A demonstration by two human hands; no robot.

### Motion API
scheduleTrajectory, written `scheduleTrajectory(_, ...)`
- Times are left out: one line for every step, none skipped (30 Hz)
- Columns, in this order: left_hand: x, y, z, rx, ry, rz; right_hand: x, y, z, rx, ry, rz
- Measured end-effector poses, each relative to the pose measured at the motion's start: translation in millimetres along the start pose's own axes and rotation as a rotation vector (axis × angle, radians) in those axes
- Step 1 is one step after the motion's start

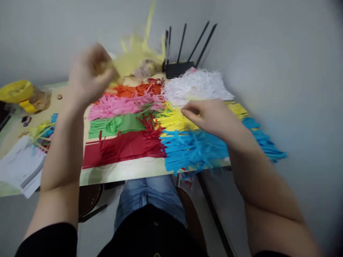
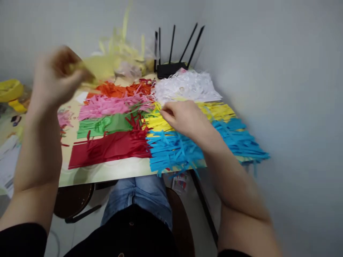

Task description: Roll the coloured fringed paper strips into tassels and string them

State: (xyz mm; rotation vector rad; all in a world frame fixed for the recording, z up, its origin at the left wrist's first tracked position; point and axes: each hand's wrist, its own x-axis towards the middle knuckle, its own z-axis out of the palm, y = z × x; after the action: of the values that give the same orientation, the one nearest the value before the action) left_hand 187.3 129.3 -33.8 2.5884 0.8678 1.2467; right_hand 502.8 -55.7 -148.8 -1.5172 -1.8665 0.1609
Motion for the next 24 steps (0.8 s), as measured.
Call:
scheduleTrajectory(-24,16,-6.4,0.033,-0.113,-0.016,9,-28,-1,-0.016,0.026,-0.095)
scheduleTrajectory(-44,31,-11.9,0.051,-0.183,-0.011,20,-55,0,-0.020,0.055,-0.209)
scheduleTrajectory(-61,42,-17.3,0.047,-0.260,0.004,33,-78,3,-0.014,0.071,-0.321)
scheduleTrajectory(-74,51,-23.3,0.031,-0.325,0.020,46,-97,9,0.009,0.015,-0.401)
scheduleTrajectory(-84,55,-30.1,0.004,-0.369,0.024,59,-111,17,0.031,-0.073,-0.431)
scheduleTrajectory(-92,57,-37.5,-0.022,-0.392,0.009,71,-120,24,0.046,-0.178,-0.434)
scheduleTrajectory(-99,56,-45.3,-0.038,-0.388,-0.022,81,-125,31,0.058,-0.272,-0.413)
scheduleTrajectory(-105,53,-52.7,-0.042,-0.364,-0.064,88,-128,37,0.069,-0.338,-0.381)
scheduleTrajectory(-111,49,-59.1,-0.036,-0.335,-0.109,93,-130,40,0.076,-0.368,-0.353)
scheduleTrajectory(-117,44,-63.9,-0.025,-0.314,-0.151,96,-131,41,0.082,-0.362,-0.330)
scheduleTrajectory(-122,39,-66.8,-0.006,-0.309,-0.186,98,-133,40,0.085,-0.337,-0.317)
scheduleTrajectory(-126,33,-67.5,0.022,-0.321,-0.212,99,-135,37,0.083,-0.310,-0.311)
scheduleTrajectory(-129,28,-66.0,0.049,-0.338,-0.228,99,-137,34,0.076,-0.292,-0.310)
scheduleTrajectory(-130,24,-62.5,0.066,-0.356,-0.234,99,-140,30,0.066,-0.285,-0.311)
scheduleTrajectory(-130,20,-57.3,0.061,-0.368,-0.231,99,-143,26,0.058,-0.286,-0.315)
scheduleTrajectory(-129,18,-50.9,0.029,-0.372,-0.221,99,-145,23,0.055,-0.296,-0.320)
scheduleTrajectory(-127,15,-43.6,-0.027,-0.368,-0.211,99,-146,21,0.053,-0.306,-0.324)
scheduleTrajectory(-125,14,-35.9,-0.098,-0.358,-0.205,99,-146,18,0.047,-0.312,-0.323)
scheduleTrajectory(-122,12,-28.4,-0.177,-0.345,-0.206,98,-145,16,0.038,-0.313,-0.316)
scheduleTrajectory(-119,10,-21.4,-0.255,-0.329,-0.218,97,-143,15,0.035,-0.303,-0.301)
scheduleTrajectory(-117,8,-15.4,-0.331,-0.310,-0.235,96,-140,13,0.045,-0.285,-0.282)
scheduleTrajectory(-115,6,-10.4,-0.405,-0.291,-0.254,94,-136,12,0.070,-0.263,-0.262)
scheduleTrajectory(-114,3,-6.7,-0.476,-0.276,-0.272,93,-131,12,0.107,-0.245,-0.243)
scheduleTrajectory(-114,1,-3.9,-0.540,-0.264,-0.289,91,-126,11,0.151,-0.238,-0.225)
